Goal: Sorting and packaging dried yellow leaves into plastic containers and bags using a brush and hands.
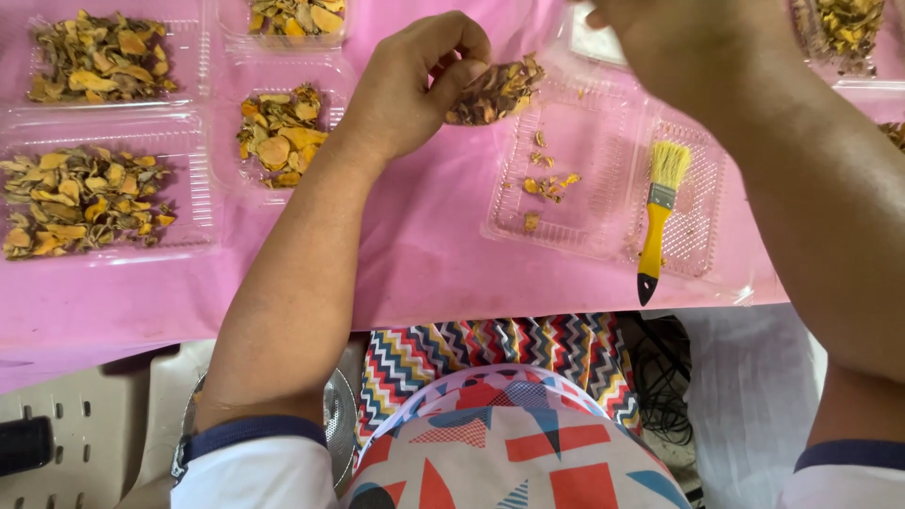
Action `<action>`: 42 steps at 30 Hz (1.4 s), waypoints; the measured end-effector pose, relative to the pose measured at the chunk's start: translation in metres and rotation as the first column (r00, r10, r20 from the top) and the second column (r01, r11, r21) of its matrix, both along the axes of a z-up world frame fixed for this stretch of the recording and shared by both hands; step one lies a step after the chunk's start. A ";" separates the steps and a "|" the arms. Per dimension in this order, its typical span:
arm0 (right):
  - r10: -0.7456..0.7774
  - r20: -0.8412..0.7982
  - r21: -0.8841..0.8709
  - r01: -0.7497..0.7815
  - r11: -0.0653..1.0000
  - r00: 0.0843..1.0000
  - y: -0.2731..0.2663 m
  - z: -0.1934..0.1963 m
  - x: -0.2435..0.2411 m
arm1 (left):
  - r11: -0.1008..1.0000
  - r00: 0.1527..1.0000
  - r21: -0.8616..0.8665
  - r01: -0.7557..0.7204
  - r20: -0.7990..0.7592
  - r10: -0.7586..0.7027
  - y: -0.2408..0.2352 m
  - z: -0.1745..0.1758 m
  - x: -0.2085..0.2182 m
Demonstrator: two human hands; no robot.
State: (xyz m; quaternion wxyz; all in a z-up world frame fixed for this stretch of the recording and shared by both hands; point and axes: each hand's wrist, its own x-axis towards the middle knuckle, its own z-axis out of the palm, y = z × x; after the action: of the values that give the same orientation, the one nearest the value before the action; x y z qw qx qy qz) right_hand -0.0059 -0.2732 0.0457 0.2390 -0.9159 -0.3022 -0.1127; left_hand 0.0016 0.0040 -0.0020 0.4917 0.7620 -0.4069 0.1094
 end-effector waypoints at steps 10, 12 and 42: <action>-0.533 -0.633 -0.355 0.402 0.844 0.561 0.052 0.024 -0.066 | 1.000 0.995 -0.027 0.000 0.103 0.003 -0.003 -0.006 0.005; -0.402 -0.587 -0.356 0.222 0.908 0.702 0.040 -0.018 -0.058 | 1.000 0.996 -0.023 -0.013 0.091 0.015 -0.003 -0.006 0.003; -0.067 -0.363 -0.267 -0.035 0.963 0.929 0.018 -0.090 -0.088 | 0.999 0.997 -0.011 -0.030 0.067 0.031 -0.003 -0.010 0.005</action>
State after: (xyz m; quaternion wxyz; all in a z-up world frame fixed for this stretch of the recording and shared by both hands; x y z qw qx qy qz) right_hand -0.0938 -0.2550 -0.0438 0.1638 -0.9471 -0.2568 0.1013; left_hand 0.0069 0.0008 -0.0122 0.4801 0.7615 -0.4109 0.1444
